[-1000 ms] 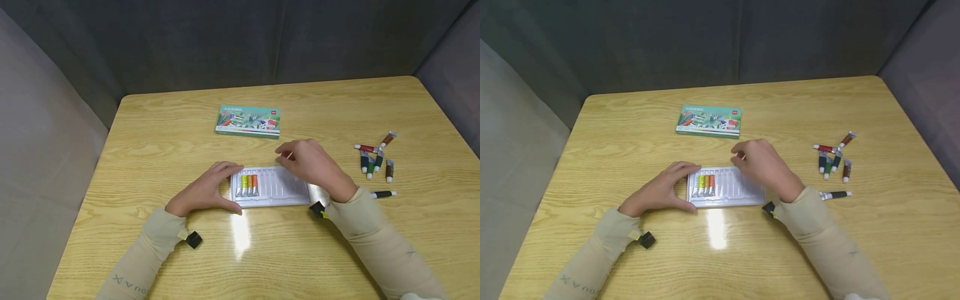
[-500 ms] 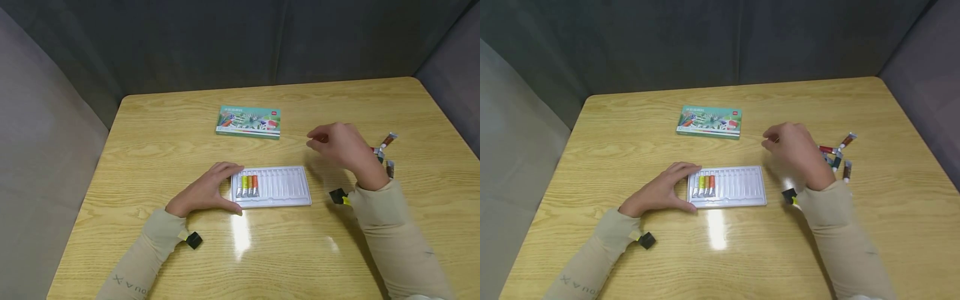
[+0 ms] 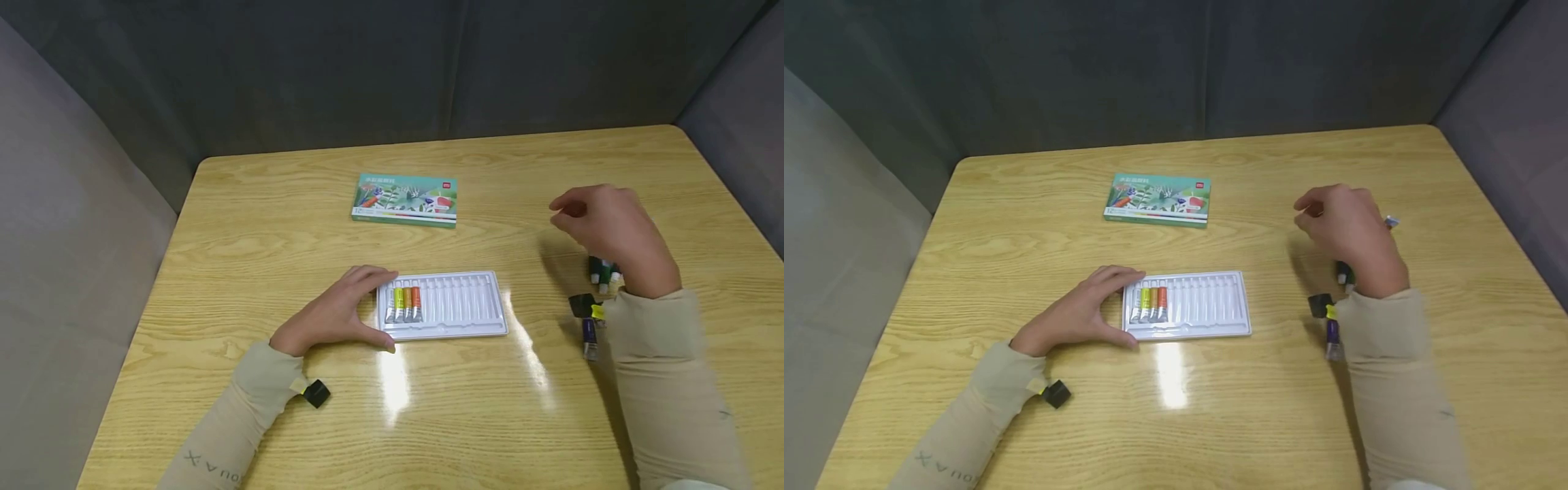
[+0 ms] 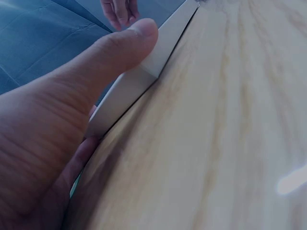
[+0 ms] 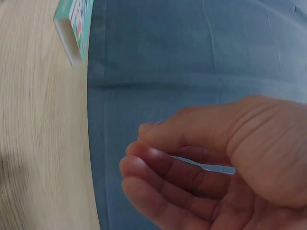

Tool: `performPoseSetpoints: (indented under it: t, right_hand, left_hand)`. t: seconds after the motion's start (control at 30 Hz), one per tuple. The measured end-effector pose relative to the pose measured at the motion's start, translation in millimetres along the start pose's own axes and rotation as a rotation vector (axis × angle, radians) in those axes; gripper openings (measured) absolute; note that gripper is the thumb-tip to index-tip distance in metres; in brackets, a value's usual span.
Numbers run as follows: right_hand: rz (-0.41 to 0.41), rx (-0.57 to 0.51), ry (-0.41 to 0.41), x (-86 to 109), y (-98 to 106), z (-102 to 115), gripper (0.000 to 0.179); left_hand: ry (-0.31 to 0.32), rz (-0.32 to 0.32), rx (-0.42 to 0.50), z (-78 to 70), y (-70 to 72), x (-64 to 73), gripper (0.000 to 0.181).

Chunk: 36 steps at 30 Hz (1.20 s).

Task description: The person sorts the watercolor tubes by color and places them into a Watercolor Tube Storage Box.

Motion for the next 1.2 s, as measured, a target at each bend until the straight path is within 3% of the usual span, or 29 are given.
performPoseSetpoints:
  t: [0.27,0.83,1.2]
  right_hand:
    - [0.053,-0.007,-0.056,-3.1,9,-30,0.038]
    - [0.157,0.036,-0.144,-8.7,6,-71,0.04]
    - [0.165,0.08,-0.182,-11.4,3,-93,0.035]
  left_hand:
    - [0.003,0.011,0.011,1.4,-1.1,0.2,0.114]
    - [0.0,-0.003,0.009,1.2,-0.5,0.1,0.113]
    - [-0.002,0.0,0.004,0.2,0.0,0.4,0.114]
Point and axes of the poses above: each hand's wrist, its own x-axis away from the middle knuckle, its own y-axis out of the back of the hand, z = x × y, the point moved 8 cm from there along -x, towards the middle knuckle, and after that the axes turned 13 degrees about -x, right-handed, at the moved point
